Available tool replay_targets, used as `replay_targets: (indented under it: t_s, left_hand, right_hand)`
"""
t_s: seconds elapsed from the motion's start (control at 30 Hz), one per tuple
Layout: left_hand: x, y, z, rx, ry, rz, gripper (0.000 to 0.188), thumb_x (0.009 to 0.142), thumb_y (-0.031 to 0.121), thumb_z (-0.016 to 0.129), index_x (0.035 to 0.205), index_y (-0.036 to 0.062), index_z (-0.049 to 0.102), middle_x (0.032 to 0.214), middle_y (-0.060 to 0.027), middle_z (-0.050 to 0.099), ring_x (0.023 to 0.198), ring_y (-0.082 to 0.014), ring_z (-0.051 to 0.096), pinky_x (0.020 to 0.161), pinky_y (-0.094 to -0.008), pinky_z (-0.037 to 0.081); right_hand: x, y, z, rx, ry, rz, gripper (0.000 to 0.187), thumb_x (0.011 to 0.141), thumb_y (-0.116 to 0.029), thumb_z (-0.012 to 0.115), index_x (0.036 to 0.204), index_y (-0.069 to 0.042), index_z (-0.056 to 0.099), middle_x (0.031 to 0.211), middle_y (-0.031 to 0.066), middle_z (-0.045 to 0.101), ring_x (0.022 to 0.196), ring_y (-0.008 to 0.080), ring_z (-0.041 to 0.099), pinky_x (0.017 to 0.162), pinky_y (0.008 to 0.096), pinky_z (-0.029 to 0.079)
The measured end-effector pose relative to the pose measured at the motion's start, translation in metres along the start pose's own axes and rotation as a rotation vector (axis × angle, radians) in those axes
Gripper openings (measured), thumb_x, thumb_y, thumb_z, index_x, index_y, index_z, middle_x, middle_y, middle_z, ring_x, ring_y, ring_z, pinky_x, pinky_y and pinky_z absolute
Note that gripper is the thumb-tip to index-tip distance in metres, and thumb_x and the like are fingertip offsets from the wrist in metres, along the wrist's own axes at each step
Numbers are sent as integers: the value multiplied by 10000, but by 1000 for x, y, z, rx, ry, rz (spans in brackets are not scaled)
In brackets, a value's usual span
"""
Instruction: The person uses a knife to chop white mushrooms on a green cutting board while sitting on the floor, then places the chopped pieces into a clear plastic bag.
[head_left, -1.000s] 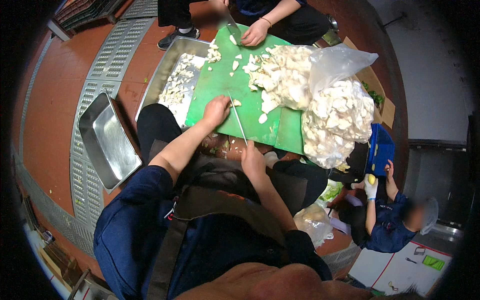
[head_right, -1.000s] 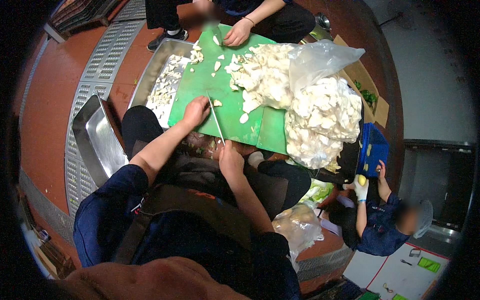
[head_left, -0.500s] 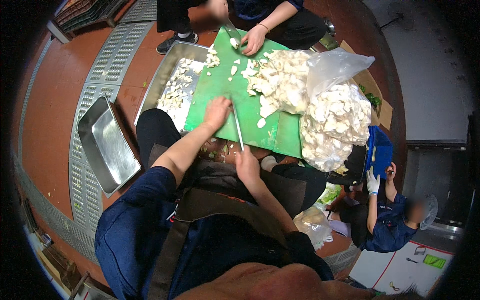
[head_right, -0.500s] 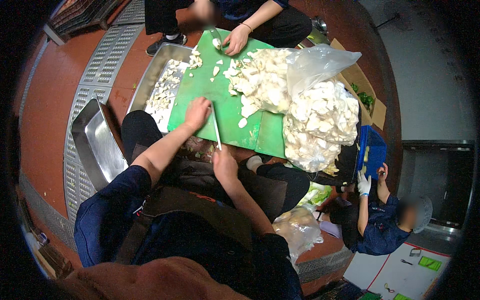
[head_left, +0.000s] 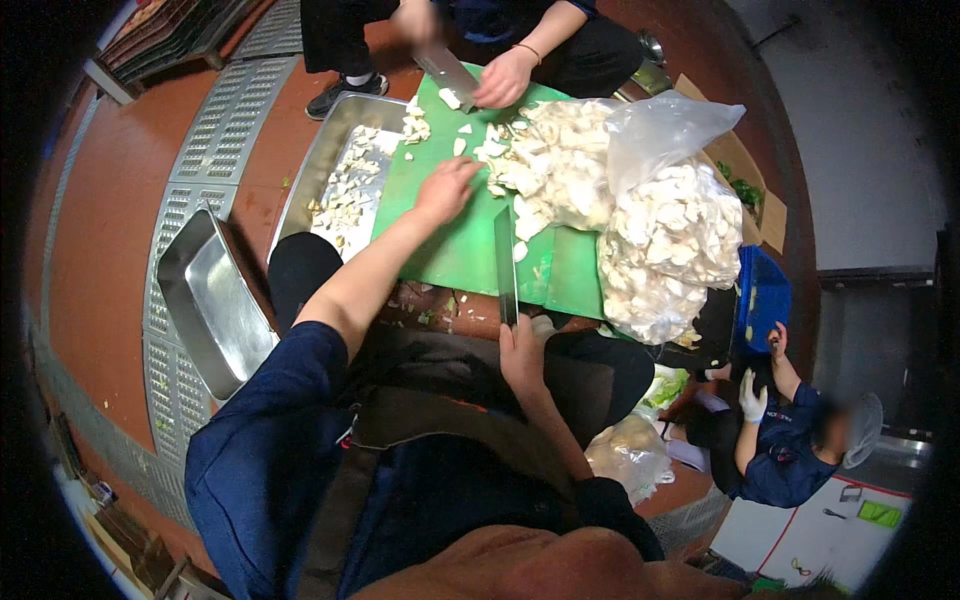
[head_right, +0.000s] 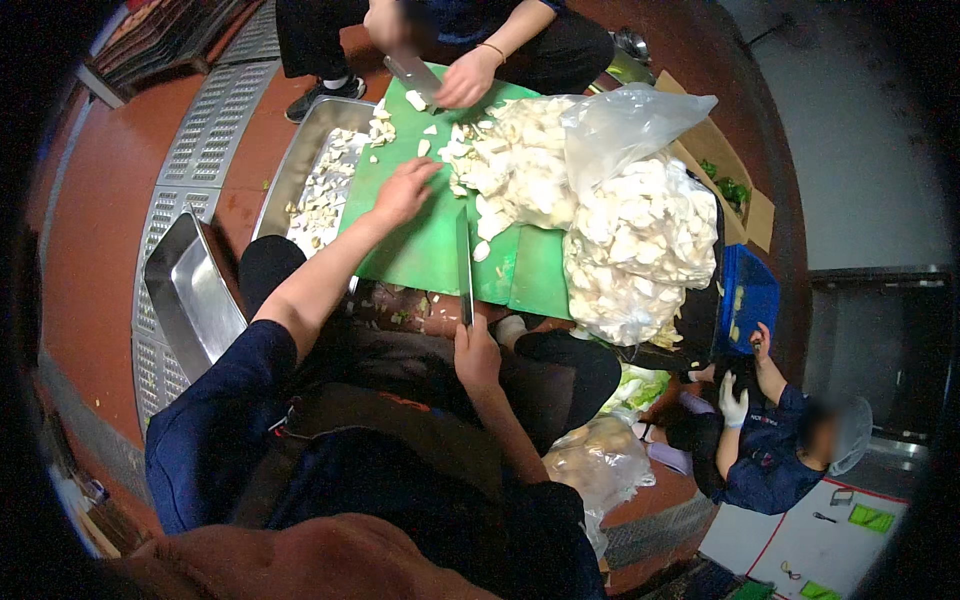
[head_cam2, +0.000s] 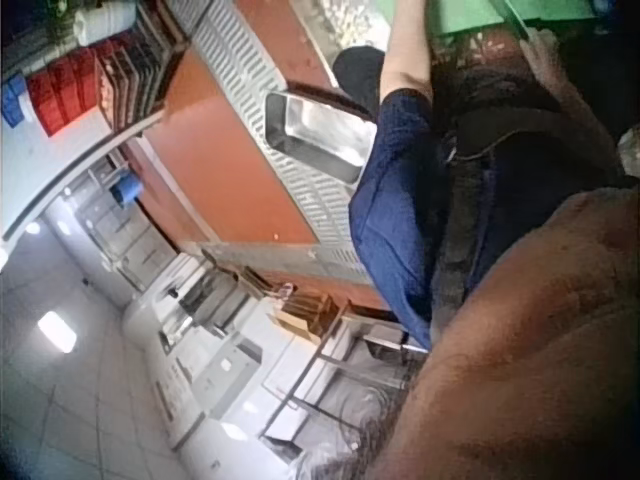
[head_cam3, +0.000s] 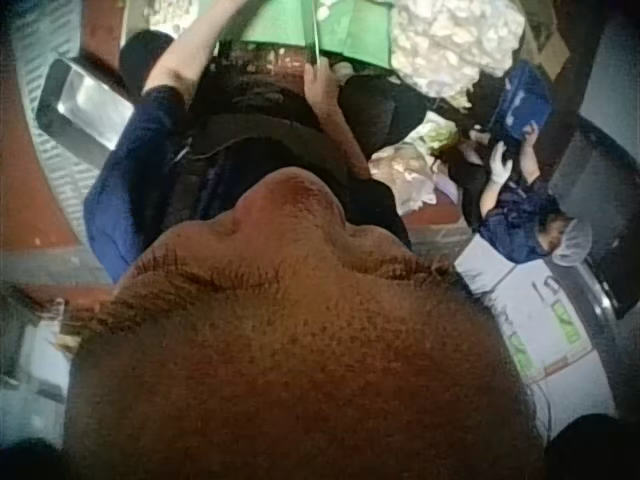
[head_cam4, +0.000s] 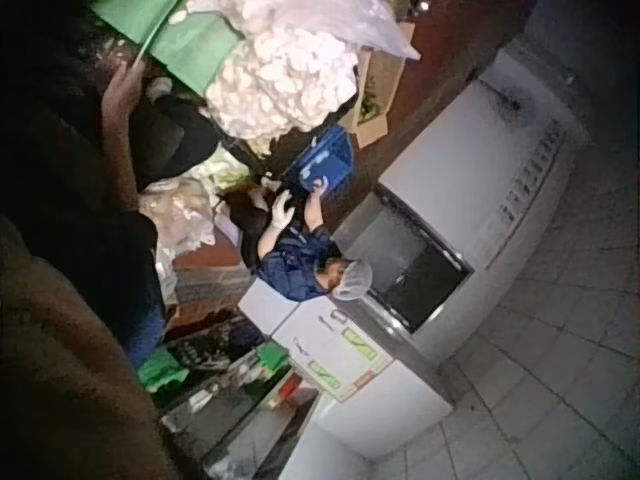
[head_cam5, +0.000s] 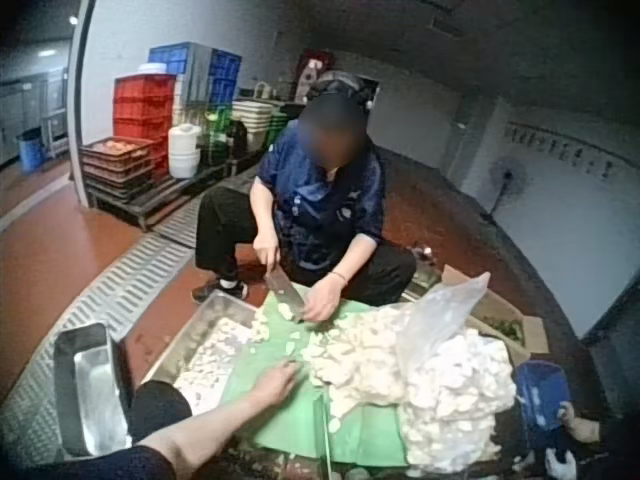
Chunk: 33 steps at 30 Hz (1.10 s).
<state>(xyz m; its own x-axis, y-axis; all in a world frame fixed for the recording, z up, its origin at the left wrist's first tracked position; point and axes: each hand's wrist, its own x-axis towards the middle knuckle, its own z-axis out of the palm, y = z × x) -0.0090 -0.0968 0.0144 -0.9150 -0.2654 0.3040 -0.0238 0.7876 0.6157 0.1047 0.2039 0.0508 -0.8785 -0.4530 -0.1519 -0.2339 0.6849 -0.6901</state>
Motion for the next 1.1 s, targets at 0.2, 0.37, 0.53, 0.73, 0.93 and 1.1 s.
replay_targets:
  t_s: [0.2,0.37,0.53,0.73,0.93,1.1]
  left_hand:
    - [21,-4,44,-8,-183,-130,123,849,95,603,969,80,626,1017,-158,635,955,-366,607,831,-468,499]
    - [-35,-18,38,-22,46,-78,51,837,102,616,849,54,602,909,-154,621,861,-367,603,730,-460,502]
    - [-96,-13,8,-18,71,-57,67,804,94,662,860,71,634,915,-111,630,898,-335,601,777,-432,498]
    - [-107,-11,-5,-10,109,-140,177,766,162,721,922,93,672,966,-85,641,981,-316,576,871,-428,458]
    - [-103,16,-13,99,52,-195,286,732,251,749,937,74,656,967,-120,627,971,-326,565,872,-425,439]
    - [-102,4,2,83,47,-208,239,714,181,723,907,70,635,943,-127,616,963,-330,566,858,-436,440]
  right_hand:
    - [-4,6,1,-36,8,33,220,958,-209,546,1071,-32,481,782,221,615,776,459,608,639,533,457]
    - [0,8,-4,65,-15,108,242,942,-197,569,1108,-26,525,801,242,617,809,470,607,661,533,461]
    - [-5,-6,-5,33,22,-51,217,957,-222,549,1025,-26,482,817,244,626,775,474,603,633,550,448]
    - [-8,-23,-5,-20,-28,-105,231,952,-221,555,1064,-28,496,840,245,629,812,471,603,661,550,449]
    - [-5,-28,-7,-84,-49,-166,267,936,-196,582,1146,-40,527,866,238,638,830,452,619,687,518,474]
    - [1,-28,-11,-151,-48,-215,256,918,-163,602,1140,-48,543,851,226,641,817,440,623,675,501,478]
